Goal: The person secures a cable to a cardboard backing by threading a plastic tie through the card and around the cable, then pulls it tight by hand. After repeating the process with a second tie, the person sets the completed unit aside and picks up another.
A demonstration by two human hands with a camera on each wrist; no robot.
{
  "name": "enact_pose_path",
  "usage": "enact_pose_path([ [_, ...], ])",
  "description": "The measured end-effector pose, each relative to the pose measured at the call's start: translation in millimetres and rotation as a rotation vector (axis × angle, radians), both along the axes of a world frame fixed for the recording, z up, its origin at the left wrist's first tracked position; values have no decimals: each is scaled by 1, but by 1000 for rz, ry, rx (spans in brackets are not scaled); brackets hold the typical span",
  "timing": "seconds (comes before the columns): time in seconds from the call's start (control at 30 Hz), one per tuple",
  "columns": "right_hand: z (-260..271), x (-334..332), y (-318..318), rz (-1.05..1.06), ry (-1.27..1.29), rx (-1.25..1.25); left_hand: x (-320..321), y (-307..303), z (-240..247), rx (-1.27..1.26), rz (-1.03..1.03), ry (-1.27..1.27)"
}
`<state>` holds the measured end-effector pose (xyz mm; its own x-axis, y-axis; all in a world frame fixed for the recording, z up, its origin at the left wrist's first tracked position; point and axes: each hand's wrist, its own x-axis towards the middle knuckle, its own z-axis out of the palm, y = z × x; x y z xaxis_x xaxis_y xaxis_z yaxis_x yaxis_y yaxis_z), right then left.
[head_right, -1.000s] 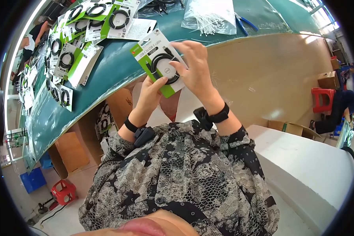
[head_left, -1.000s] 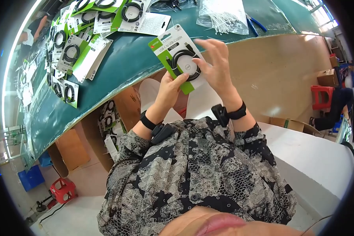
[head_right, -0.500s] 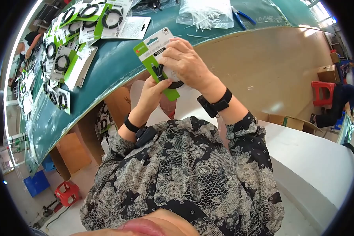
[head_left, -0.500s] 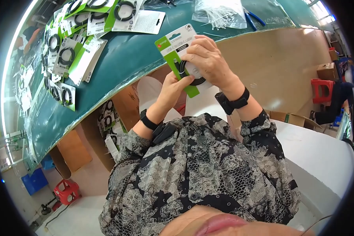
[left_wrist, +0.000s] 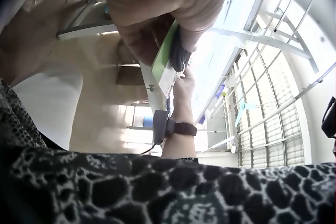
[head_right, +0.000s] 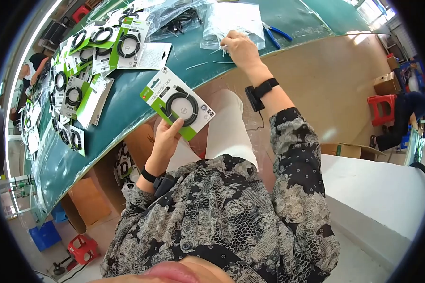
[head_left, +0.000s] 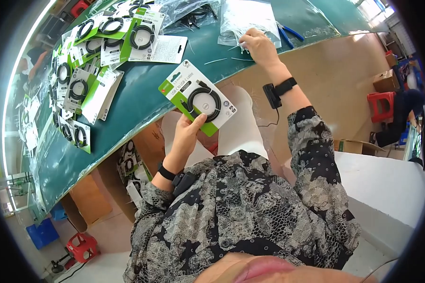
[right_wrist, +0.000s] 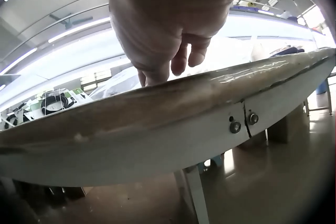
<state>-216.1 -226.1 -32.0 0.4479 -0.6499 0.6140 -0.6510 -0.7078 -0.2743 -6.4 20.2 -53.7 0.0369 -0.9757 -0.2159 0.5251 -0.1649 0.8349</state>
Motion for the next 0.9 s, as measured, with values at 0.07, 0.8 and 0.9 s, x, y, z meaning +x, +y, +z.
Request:
enact_pose_path([
  [0.07,-4,3,-10,35,89,-44,-1,3,0,11,23,12],
  [0.8,81,42,173,249,-460,306,-13,-34,53,-58,-360,1665],
  [0.9,85,47,171,239,-375,179,-15,-31,59,-39,-358,1745],
])
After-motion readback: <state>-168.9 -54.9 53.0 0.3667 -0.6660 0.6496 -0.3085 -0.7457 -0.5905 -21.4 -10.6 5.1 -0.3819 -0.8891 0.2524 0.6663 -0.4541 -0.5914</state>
